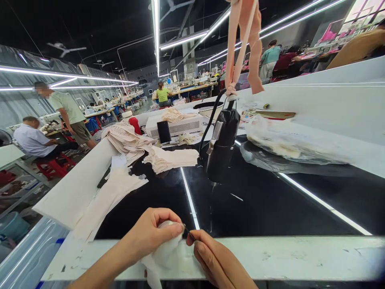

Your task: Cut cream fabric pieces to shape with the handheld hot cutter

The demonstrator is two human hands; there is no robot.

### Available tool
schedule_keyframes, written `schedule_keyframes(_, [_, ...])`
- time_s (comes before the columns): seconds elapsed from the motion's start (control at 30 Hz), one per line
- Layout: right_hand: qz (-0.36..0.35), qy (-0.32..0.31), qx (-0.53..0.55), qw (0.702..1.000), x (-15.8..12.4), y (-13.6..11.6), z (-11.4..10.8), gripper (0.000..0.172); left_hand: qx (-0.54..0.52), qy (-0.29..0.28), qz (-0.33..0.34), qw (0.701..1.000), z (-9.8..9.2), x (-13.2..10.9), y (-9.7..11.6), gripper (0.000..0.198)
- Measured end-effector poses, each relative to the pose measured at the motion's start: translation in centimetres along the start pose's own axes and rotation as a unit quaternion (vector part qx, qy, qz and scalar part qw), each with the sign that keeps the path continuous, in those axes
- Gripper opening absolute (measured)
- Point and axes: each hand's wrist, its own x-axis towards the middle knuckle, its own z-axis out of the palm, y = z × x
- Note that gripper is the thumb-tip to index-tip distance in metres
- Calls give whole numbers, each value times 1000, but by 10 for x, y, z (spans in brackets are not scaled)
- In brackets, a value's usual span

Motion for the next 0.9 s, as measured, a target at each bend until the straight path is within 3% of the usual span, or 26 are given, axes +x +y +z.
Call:
schedule_keyframes(0.23, [40,-30,-7,999,2,7,-3,58,16,-1,3,1000,0,0,4,28])
schedule_keyframes(0.43, [33,-25,5,999,1,9,-4,58,32,-6,8,999,-2,-3,4,27])
schedule_keyframes(0.63, [-63,99,-118,986,19,2,-31,53,47,-23,7,999,0,-7,0,24])
schedule_keyframes(0.73, [-110,79,-211,968,39,-2,-41,47,45,-46,-3,998,4,-11,-2,23])
schedule_keyframes(0.9, [-175,8,-320,931,59,1,-37,41,43,-72,-11,996,4,-16,-4,24])
